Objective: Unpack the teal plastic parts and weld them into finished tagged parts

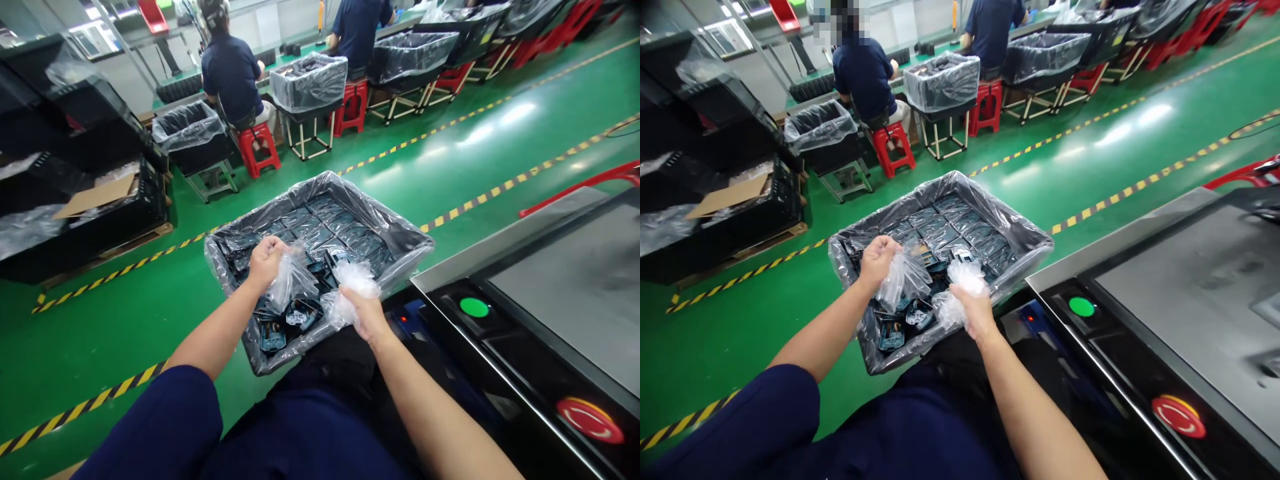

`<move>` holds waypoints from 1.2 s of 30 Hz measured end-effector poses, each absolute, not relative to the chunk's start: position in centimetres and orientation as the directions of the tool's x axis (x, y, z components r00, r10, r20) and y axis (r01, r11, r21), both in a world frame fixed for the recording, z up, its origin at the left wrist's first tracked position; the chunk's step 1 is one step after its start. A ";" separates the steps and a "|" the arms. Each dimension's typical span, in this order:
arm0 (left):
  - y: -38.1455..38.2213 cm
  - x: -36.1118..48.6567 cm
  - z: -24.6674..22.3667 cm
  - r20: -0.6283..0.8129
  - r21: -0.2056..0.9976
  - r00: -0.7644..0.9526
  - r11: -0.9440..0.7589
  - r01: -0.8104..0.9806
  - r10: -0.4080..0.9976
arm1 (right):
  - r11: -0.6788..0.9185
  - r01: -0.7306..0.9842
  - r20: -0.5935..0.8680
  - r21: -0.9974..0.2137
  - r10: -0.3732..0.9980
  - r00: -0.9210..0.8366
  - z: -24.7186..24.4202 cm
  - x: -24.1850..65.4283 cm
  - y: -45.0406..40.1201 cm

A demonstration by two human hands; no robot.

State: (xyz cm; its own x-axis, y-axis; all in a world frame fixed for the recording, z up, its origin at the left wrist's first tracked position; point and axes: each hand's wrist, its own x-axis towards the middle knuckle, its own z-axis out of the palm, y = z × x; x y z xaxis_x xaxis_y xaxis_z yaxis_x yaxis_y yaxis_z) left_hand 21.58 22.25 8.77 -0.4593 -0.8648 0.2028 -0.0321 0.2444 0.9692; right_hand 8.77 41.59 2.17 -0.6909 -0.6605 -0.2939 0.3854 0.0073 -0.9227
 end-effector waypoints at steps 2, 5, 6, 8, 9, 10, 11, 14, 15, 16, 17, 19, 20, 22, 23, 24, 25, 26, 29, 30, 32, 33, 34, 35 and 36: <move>24.6 20.8 8.5 0.230 0.958 -0.481 0.284 -0.042 -0.846 | -0.031 0.441 -0.282 -0.897 -0.729 -0.624 3.5 10.3 41.9; 28.2 19.0 7.5 0.233 0.966 -0.475 0.259 0.010 -0.849 | -0.158 0.463 -0.164 -0.872 -0.797 -0.581 4.9 12.7 41.8; 29.2 18.4 7.2 0.207 0.976 -0.463 0.215 0.037 -0.862 | -0.195 0.452 -0.126 -0.870 -0.800 -0.587 5.1 13.4 41.7; 31.0 17.4 6.7 0.114 0.992 -0.443 0.082 0.091 -0.889 | -0.237 0.455 -0.094 -0.858 -0.799 -0.594 5.4 14.3 41.7; 31.7 17.0 6.6 0.052 0.993 -0.443 0.000 0.117 -0.895 | -0.242 0.472 -0.100 -0.848 -0.801 -0.590 5.4 14.5 41.8; 32.3 16.7 6.5 -0.011 0.986 -0.453 -0.085 0.144 -0.892 | -0.244 0.494 -0.113 -0.835 -0.801 -0.588 5.3 14.6 41.9; 32.8 16.5 6.4 -0.067 0.971 -0.468 -0.166 0.174 -0.881 | -0.243 0.514 -0.132 -0.823 -0.797 -0.589 5.1 14.5 42.1; 34.1 16.4 6.3 -0.170 0.905 -0.514 -0.339 0.256 -0.841 | -0.198 0.543 -0.235 -0.816 -0.744 -0.625 4.3 13.8 42.7; 34.4 16.4 6.3 -0.183 0.888 -0.521 -0.367 0.275 -0.834 | -0.172 0.542 -0.274 -0.822 -0.715 -0.643 4.0 13.5 42.8; 34.6 16.5 6.3 -0.193 0.876 -0.527 -0.388 0.287 -0.827 | -0.142 0.536 -0.305 -0.832 -0.689 -0.657 3.7 13.2 42.8; 34.8 16.5 6.3 -0.203 0.869 -0.535 -0.403 0.288 -0.820 | -0.112 0.521 -0.325 -0.846 -0.667 -0.671 3.4 13.0 42.9; 34.8 16.6 6.5 -0.222 0.860 -0.557 -0.430 0.275 -0.800 | -0.064 0.473 -0.327 -0.879 -0.642 -0.693 2.9 12.7 42.8; 34.6 16.6 6.6 -0.235 0.856 -0.569 -0.445 0.262 -0.788 | -0.045 0.442 -0.314 -0.896 -0.638 -0.703 2.7 12.7 42.8; 34.0 16.8 6.8 -0.245 0.863 -0.587 -0.450 0.232 -0.772 | -0.008 0.370 -0.282 -0.929 -0.631 -0.723 2.2 12.5 42.7; 33.5 16.9 6.9 -0.240 0.876 -0.592 -0.434 0.209 -0.770 | 0.015 0.327 -0.263 -0.945 -0.632 -0.729 2.0 12.5 42.6; 33.0 17.1 6.9 -0.233 0.897 -0.598 -0.407 0.174 -0.767 | 0.043 0.278 -0.241 -0.960 -0.638 -0.731 1.9 12.4 42.6; 32.3 17.3 6.9 -0.224 0.919 -0.605 -0.372 0.129 -0.764 | 0.074 0.215 -0.210 -0.974 -0.651 -0.730 1.7 12.3 42.7; 31.7 17.5 6.9 -0.219 0.938 -0.612 -0.336 0.082 -0.760 | 0.102 0.144 -0.175 -0.984 -0.668 -0.724 1.6 12.2 42.8; 30.0 18.4 6.7 -0.257 0.954 -0.602 -0.299 -0.032 -0.756 | 0.141 -0.054 -0.066 -0.989 -0.724 -0.687 1.8 11.9 43.1; 29.6 18.7 6.5 -0.279 0.947 -0.604 -0.316 -0.048 -0.746 | 0.143 -0.139 -0.014 -0.980 -0.746 -0.666 1.9 11.8 43.3; 29.2 19.3 6.3 -0.327 0.927 -0.657 -0.366 -0.083 -0.679 | 0.139 -0.342 0.104 -0.929 -0.790 -0.604 2.2 11.7 43.4; 29.1 19.6 6.1 -0.348 0.916 -0.691 -0.386 -0.108 -0.633 | 0.134 -0.451 0.163 -0.882 -0.812 -0.561 2.4 11.7 43.5; 29.0 19.7 5.9 -0.365 0.906 -0.715 -0.403 -0.128 -0.596 | 0.131 -0.543 0.207 -0.829 -0.831 -0.516 2.6 11.6 43.5; 29.0 19.8 5.7 -0.377 0.900 -0.722 -0.414 -0.138 -0.579 | 0.134 -0.607 0.229 -0.783 -0.846 -0.481 2.8 11.6 43.5; 28.9 19.8 5.5 -0.382 0.897 -0.715 -0.420 -0.136 -0.586 | 0.137 -0.653 0.236 -0.745 -0.861 -0.450 3.0 11.6 43.5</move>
